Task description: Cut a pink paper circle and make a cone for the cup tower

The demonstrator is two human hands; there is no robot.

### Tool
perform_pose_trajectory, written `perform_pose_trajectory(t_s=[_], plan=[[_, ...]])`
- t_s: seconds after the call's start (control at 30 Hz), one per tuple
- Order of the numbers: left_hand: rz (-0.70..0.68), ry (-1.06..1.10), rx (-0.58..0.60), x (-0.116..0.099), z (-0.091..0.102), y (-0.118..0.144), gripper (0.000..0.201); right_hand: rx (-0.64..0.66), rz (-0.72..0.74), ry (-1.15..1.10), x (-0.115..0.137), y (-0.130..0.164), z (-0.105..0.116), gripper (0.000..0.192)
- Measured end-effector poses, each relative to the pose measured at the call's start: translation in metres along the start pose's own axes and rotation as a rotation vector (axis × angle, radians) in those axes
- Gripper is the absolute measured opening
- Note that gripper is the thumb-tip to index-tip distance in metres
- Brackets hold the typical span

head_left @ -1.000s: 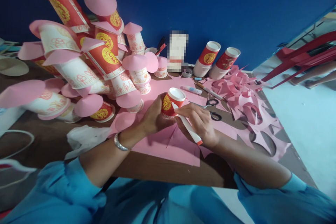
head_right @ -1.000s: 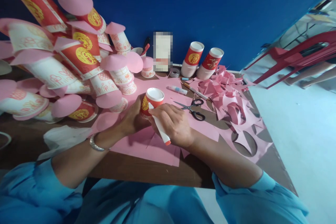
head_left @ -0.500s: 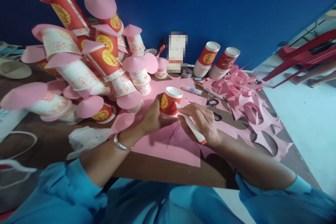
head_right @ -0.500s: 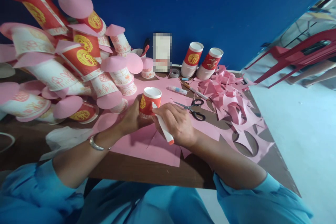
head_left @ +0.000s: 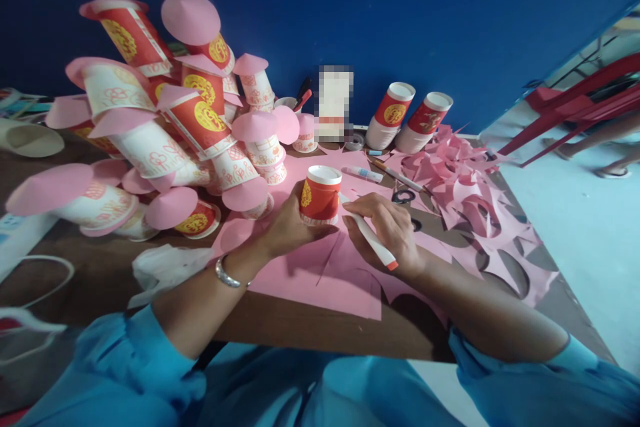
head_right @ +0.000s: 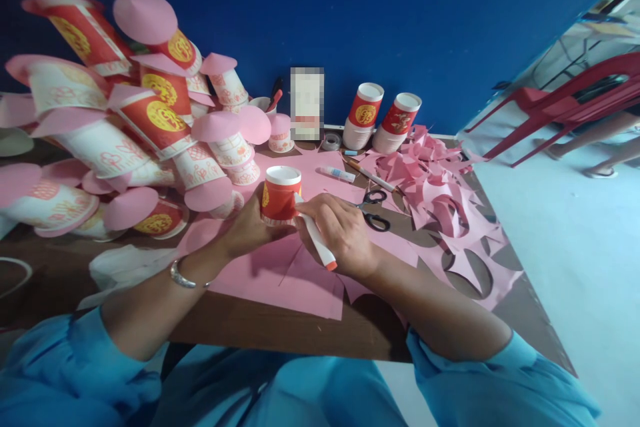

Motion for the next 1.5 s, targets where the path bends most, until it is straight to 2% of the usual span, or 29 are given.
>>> perform_pose_trajectory(t_s=[0.33,0.63,0.9,1.17,1.4,1.5], plan=[[0.011,0.107,0.009,-0.002,-0.001,0.0,0.077,-0.01,-0.007,0.0,-0.001,-0.002,0.002,0.015],[0.037,0.111,0.006,-0.006,-0.001,-0.001,0.075,0.002,-0.019,-0.052,-0.003,-0.002,0.003,0.019],[0.041,0.116,0.004,-0.006,0.001,0.0,0.068,0.025,-0.011,-0.075,0.0,-0.002,0.001,0.013],[0.039,0.148,0.004,-0.009,-0.001,-0.002,0.073,0.034,-0.001,-0.087,0.001,0.0,0.0,0.015],[0.035,0.081,-0.012,-0.002,0.001,0.0,0.077,-0.007,0.059,-0.062,0.007,-0.001,0.004,0.019],[0.018,0.01,-0.01,-0.002,0.002,0.001,0.079,0.019,0.12,-0.067,0.012,0.003,0.001,0.023]])
Point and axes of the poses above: each hand's wrist, its own y-axis away from the middle knuckle, its own z-axis out of the back of the hand, x = y × z, the point moved 4 cm from there along -y, towards the middle knuckle, and after that the axes turned 8 degrees about -z, right-handed, at the moved point
